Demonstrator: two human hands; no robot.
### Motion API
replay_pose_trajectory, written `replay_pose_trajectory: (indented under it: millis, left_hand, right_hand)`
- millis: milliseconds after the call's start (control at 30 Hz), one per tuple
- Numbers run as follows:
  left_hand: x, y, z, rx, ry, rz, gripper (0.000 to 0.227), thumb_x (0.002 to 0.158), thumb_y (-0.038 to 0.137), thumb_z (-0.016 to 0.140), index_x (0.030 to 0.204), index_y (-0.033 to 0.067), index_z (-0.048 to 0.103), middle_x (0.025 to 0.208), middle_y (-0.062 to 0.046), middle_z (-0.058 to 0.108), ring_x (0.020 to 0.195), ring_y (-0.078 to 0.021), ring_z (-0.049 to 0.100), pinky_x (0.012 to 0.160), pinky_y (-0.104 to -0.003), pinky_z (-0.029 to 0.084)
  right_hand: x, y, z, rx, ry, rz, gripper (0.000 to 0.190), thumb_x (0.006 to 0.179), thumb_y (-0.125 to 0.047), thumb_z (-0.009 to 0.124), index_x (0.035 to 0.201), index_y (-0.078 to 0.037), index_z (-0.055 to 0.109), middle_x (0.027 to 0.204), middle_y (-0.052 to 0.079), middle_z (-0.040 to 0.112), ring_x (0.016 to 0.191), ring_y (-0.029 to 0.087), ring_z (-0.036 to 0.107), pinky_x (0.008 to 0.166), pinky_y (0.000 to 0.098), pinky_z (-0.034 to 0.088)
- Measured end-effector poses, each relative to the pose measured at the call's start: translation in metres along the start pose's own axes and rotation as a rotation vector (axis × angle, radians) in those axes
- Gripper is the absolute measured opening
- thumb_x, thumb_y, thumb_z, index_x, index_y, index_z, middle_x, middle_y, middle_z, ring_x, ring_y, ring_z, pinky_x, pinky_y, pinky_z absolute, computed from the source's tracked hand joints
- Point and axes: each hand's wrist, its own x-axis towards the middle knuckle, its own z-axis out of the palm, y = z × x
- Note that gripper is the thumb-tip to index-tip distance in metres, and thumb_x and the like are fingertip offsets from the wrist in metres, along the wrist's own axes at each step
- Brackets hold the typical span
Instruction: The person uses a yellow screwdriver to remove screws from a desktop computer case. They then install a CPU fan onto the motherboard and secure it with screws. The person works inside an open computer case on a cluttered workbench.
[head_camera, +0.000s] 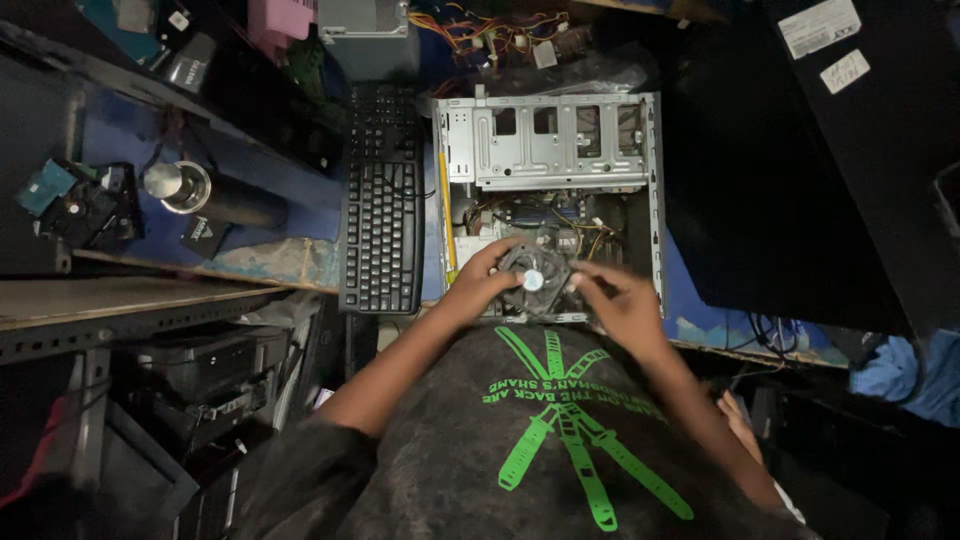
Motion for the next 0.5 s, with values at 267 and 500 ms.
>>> replay_pose_trajectory:
  millis: [267,500]
  left_hand:
    - [-0.033,0.017,0.002,0.050,-0.041,0.014,0.052,0.090,0.016,0.068,0.139,0.0030,0.058,0.129,-0.010,0.067,0.121,-0.0199,0.061,0.107,-0.033,0.047]
    - [-0.037,0.026,0.016,0.107,0.087,-0.108,0.041,0.098,0.025,0.064,0.133,0.0046,0.064,0.120,-0.007,0.072,0.111,-0.0169,0.067,0.098,-0.031,0.053]
  right_hand:
    - [-0.030,-0.006,0.010,0.088,-0.038,0.025,0.024,0.095,-0.008,0.070,0.118,-0.004,0.075,0.099,0.009,0.070,0.091,0.016,0.065,0.079,0.0281,0.053]
    - [-0.035,0.001,0.004,0.113,-0.120,-0.024,0.027,0.095,-0.007,0.069,0.121,-0.002,0.073,0.107,0.009,0.074,0.097,0.015,0.066,0.086,0.0268,0.052]
